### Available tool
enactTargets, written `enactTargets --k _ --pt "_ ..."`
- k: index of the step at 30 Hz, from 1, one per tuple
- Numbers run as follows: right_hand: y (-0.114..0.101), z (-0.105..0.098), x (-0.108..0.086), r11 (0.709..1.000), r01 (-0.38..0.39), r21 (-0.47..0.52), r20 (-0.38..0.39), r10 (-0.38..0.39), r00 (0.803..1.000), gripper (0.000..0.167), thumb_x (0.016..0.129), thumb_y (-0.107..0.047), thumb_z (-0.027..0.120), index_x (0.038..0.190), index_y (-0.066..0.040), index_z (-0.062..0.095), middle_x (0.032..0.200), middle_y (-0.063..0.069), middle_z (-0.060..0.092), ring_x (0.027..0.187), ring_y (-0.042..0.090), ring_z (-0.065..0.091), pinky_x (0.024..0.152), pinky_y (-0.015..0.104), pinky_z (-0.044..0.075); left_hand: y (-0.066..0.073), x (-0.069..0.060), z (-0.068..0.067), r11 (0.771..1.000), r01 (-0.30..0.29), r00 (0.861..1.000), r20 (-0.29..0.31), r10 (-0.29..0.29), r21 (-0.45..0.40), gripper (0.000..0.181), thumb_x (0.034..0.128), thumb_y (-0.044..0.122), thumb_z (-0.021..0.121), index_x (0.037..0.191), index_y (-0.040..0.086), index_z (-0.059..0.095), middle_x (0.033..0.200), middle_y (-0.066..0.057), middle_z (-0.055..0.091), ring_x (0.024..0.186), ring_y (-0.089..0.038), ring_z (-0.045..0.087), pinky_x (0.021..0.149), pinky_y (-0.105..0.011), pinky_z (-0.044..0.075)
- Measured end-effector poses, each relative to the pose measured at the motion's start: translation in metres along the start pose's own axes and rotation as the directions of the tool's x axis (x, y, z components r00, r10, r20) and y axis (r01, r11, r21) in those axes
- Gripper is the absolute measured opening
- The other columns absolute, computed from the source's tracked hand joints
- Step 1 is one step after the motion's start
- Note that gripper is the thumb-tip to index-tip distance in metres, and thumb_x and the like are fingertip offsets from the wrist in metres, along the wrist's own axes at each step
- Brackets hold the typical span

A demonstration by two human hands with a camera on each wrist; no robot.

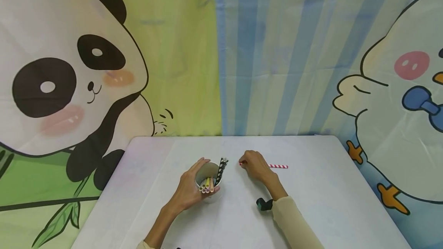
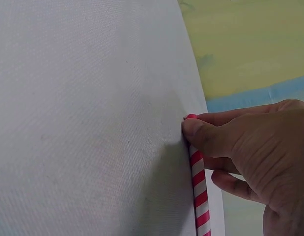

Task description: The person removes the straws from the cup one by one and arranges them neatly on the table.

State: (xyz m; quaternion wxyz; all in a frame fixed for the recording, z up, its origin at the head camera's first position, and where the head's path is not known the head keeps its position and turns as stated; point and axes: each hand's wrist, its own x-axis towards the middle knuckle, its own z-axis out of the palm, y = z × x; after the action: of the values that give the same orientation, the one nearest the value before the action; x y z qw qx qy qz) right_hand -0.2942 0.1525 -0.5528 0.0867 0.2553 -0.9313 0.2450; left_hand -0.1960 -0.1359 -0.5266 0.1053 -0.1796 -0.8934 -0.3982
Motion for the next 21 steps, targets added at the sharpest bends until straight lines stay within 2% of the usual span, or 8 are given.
enactTargets --k 5,16,21 --pt "0.0021 0.0005 0.0001 1.0 -0.002 -0.004 0.002 0.002 1.0 0.013 0.091 0.003 0.084 0.101 -0.005 0.088 0.09 0.009 0.077 0.09 0.027 0.073 0.085 0.046 0.06 -0.0007 0.0006 0.0012 1.0 0.007 1.0 0.001 -0.007 0.004 0.092 0.077 0.056 0.096 0.156 0.025 0.058 0.165 -0.015 0.056 0.148 -0.038 0.059 0.116 -0.062 0.051" --pt "0.0018 -0.0009 0.0007 0.999 0.016 -0.03 -0.005 -0.016 1.0 0.01 0.091 0.001 0.085 0.088 -0.008 0.085 0.082 0.006 0.072 0.079 0.018 0.063 0.076 0.038 0.053 0.002 0.0004 -0.0003 1.0 0.0 1.0 -0.004 0.0 -0.002 0.091 0.0778 0.056 0.095 0.155 0.024 0.059 0.164 -0.016 0.055 0.146 -0.039 0.06 0.114 -0.063 0.052" --pt "0.0014 0.0001 0.0006 1.0 -0.012 -0.019 -0.002 0.012 1.0 0.008 0.09 0.0 0.086 0.096 -0.006 0.087 0.087 0.008 0.075 0.084 0.022 0.068 0.081 0.042 0.057 0.002 0.0002 -0.0007 1.0 -0.002 1.0 -0.003 0.002 -0.004 0.091 0.0778 0.056 0.095 0.154 0.023 0.059 0.164 -0.017 0.056 0.145 -0.04 0.061 0.113 -0.062 0.053"
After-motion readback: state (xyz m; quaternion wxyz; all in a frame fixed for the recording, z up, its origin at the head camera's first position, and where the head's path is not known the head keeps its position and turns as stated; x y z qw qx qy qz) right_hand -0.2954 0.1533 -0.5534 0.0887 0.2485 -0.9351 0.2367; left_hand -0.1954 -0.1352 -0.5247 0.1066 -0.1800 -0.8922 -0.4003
